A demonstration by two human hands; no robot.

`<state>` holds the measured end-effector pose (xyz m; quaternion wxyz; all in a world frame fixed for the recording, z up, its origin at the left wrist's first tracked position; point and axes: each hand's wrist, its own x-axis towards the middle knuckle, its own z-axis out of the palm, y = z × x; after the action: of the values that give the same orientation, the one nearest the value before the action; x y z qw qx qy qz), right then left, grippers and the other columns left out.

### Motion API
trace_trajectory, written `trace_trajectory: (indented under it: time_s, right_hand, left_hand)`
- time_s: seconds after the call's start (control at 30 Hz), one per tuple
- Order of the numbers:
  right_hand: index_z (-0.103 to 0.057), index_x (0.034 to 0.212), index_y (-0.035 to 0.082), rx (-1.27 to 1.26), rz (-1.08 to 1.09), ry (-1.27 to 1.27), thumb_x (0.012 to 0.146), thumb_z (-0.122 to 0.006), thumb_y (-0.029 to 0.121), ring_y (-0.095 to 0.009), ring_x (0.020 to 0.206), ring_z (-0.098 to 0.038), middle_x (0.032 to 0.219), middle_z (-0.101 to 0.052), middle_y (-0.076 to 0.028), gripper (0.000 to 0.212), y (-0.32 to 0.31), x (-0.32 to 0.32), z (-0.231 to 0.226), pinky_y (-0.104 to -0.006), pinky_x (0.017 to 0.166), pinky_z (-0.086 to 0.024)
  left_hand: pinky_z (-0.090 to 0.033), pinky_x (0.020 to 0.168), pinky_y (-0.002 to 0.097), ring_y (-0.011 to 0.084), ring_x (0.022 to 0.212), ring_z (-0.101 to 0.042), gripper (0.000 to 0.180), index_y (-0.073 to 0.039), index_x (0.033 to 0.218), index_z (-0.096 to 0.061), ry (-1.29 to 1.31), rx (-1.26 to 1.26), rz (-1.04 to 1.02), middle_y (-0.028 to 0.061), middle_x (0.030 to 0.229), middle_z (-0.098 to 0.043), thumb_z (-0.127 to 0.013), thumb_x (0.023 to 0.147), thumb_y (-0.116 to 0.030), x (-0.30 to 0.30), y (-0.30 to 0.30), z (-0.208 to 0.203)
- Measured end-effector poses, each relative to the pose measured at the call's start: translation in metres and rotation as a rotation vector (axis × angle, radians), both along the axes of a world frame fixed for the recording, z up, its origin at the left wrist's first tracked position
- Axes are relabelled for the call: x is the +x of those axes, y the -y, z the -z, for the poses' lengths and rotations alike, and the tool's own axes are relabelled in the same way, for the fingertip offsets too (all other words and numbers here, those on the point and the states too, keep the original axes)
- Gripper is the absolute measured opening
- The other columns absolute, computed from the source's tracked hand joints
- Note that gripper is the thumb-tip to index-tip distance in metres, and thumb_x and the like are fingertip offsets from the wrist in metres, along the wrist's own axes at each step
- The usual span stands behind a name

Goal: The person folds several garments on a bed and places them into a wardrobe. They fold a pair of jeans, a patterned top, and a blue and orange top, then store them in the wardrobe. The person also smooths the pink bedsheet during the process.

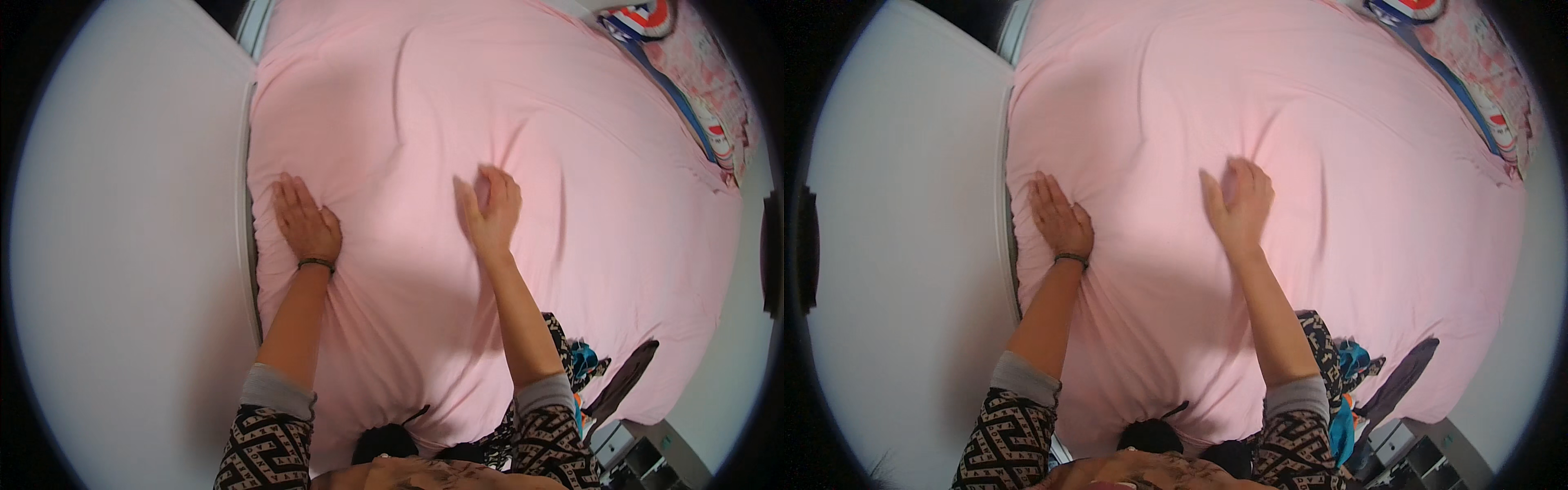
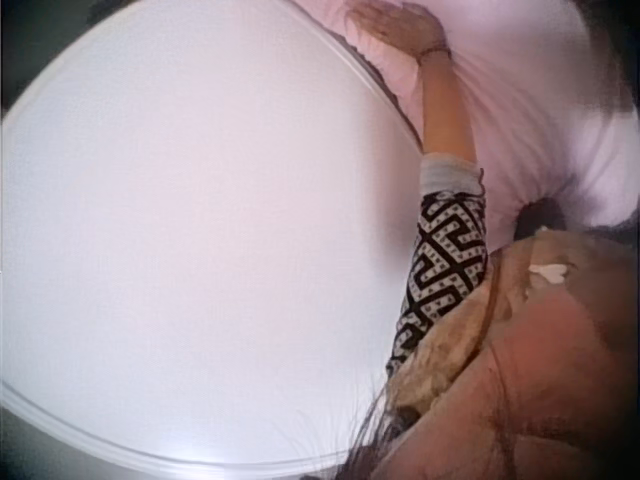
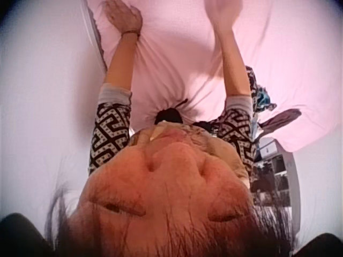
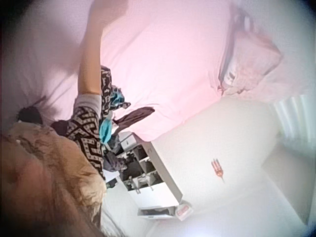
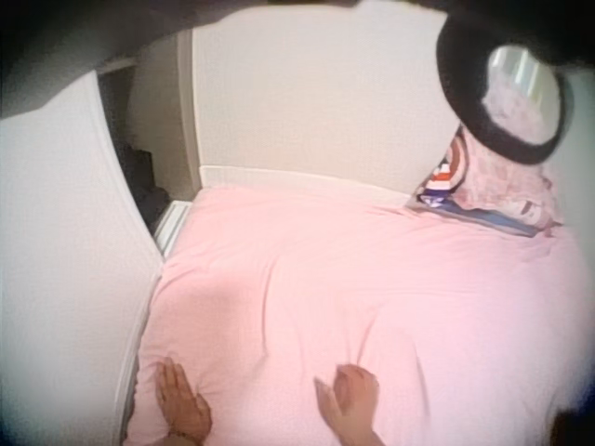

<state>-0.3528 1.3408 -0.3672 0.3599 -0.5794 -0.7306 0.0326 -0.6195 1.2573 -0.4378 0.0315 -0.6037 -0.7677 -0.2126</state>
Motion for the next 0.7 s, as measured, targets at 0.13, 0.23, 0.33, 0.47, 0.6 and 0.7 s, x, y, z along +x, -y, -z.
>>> trace_trajectory:
  time_s: [0.13, 0.23, 0.33, 0.47, 0.6, 0.7]
  right_hand:
    - [-0.058, 0.081, 0.002, -0.024, -0.132, 0.187, 0.072, -0.065, 0.004, -0.033, 0.086, -0.056, 0.091, -0.061, -0.015, 0.011, -0.020, -0.038, 0.024, -0.0434, 0.074, -0.042]
    - [-0.060, 0.080, 0.004, -0.201, -0.275, 0.189, 0.074, -0.060, 0.004, -0.035, 0.085, -0.057, 0.085, -0.061, -0.016, 0.006, -0.068, -0.106, 0.032, -0.0449, 0.072, -0.045]
    - [-0.059, 0.074, 0.005, -0.090, -0.236, 0.050, 0.078, -0.060, 0.011, -0.036, 0.078, -0.057, 0.078, -0.059, -0.016, 0.008, -0.094, -0.125, 0.011, -0.0462, 0.069, -0.045]
    - [-0.060, 0.075, 0.002, -0.269, 0.095, -0.286, 0.081, -0.066, 0.048, -0.035, 0.080, -0.059, 0.084, -0.063, -0.018, 0.047, -0.118, -0.079, -0.026, -0.0460, 0.072, -0.048]
    - [-0.061, 0.074, 0.002, -0.429, -0.001, 0.209, 0.081, -0.063, 0.027, -0.034, 0.079, -0.063, 0.084, -0.066, -0.019, 0.026, -0.151, -0.105, -0.021, -0.0455, 0.068, -0.049]
    - [-0.061, 0.072, 0.003, -0.326, -0.030, 0.185, 0.077, -0.059, 0.015, -0.034, 0.078, -0.064, 0.082, -0.067, -0.017, 0.013, -0.181, -0.134, -0.013, -0.0453, 0.065, -0.050]
  left_hand:
    - [-0.015, 0.116, 0.0503, 0.0389, 0.143, -0.018, 0.066, 0.002, 0.148, -0.023, 0.005, 0.023, 0.020, 0.0193, 0.156, -0.020, -0.043, 0.087, -0.014, 0.001, -0.001, -0.003]
    - [-0.015, 0.116, 0.0499, 0.0388, 0.144, -0.017, 0.068, 0.002, 0.148, -0.023, -0.010, 0.009, 0.004, 0.0199, 0.156, -0.021, -0.044, 0.085, -0.015, 0.002, 0.000, -0.004]
    - [-0.015, 0.115, 0.0508, 0.0390, 0.144, -0.017, 0.068, 0.002, 0.148, -0.023, -0.003, -0.001, 0.017, 0.0201, 0.156, -0.021, -0.043, 0.086, -0.016, 0.001, 0.000, -0.003]
    - [-0.014, 0.115, 0.0511, 0.0397, 0.144, -0.017, 0.068, 0.002, 0.148, -0.023, 0.010, -0.028, -0.006, 0.0206, 0.156, -0.020, -0.043, 0.086, -0.016, 0.001, 0.002, -0.002]
    - [-0.014, 0.116, 0.0513, 0.0404, 0.144, -0.016, 0.069, 0.002, 0.147, -0.023, 0.011, 0.017, 0.020, 0.0214, 0.156, -0.019, -0.045, 0.085, -0.015, -0.001, 0.001, -0.003]
    - [-0.012, 0.116, 0.0524, 0.0408, 0.144, -0.015, 0.069, 0.004, 0.148, -0.018, 0.043, -0.032, 0.019, 0.0208, 0.156, -0.017, -0.042, 0.086, -0.014, -0.001, 0.002, -0.004]
